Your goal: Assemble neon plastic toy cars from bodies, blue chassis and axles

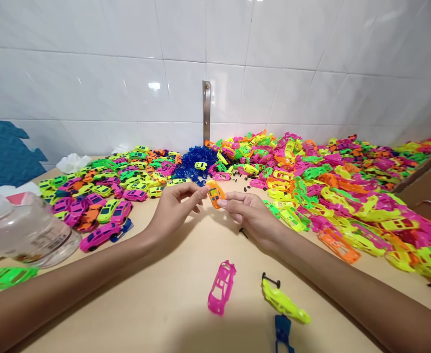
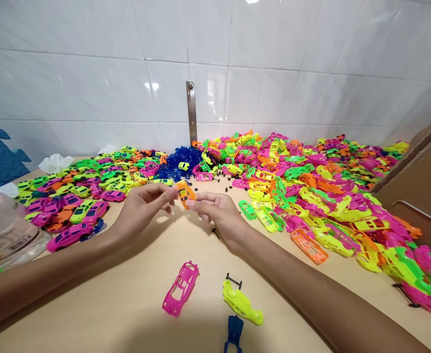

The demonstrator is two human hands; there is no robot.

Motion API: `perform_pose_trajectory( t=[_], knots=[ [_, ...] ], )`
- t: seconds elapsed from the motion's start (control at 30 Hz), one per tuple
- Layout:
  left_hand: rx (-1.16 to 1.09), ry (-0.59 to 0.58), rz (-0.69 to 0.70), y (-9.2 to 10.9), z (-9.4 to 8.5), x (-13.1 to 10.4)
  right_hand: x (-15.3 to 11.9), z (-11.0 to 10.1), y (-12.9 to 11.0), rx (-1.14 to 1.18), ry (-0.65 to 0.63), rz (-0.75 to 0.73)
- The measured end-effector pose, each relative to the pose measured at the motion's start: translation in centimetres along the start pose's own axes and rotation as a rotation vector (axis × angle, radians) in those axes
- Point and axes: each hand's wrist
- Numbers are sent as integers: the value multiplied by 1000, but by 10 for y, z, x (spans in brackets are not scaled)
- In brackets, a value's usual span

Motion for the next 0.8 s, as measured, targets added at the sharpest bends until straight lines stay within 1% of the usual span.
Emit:
perform_pose_trajectory(
  t=[0.13, 0.3, 0.4, 0.5, 0.6, 0.8],
  knots=[
    [-175, -31, -76, 3, 4, -7, -1, -2, -4, 39, 11, -17],
    [-269, -24, -121, 11, 8, -11, 0, -7, -5, 33, 13, -39],
    [-335, -17, -142, 11, 10, -13, 1, -8, -4, 39, 2, -40],
    [-410, -45, -172, 10, 12, -16, 1, -8, -2, 42, -15, -41],
    [-452, -64, -204, 10, 12, -17, 0, -9, -1, 54, -30, -47],
    [-503, -53, -234, 12, 13, -16, -1, -4, -1, 37, -41, -32]
  ],
)
Point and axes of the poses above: each hand's wrist, its own x-axis towards the middle knuckle, its own z-axis out of the palm, y = z × x, and after that the axes turned 12 degrees about z, right-handed
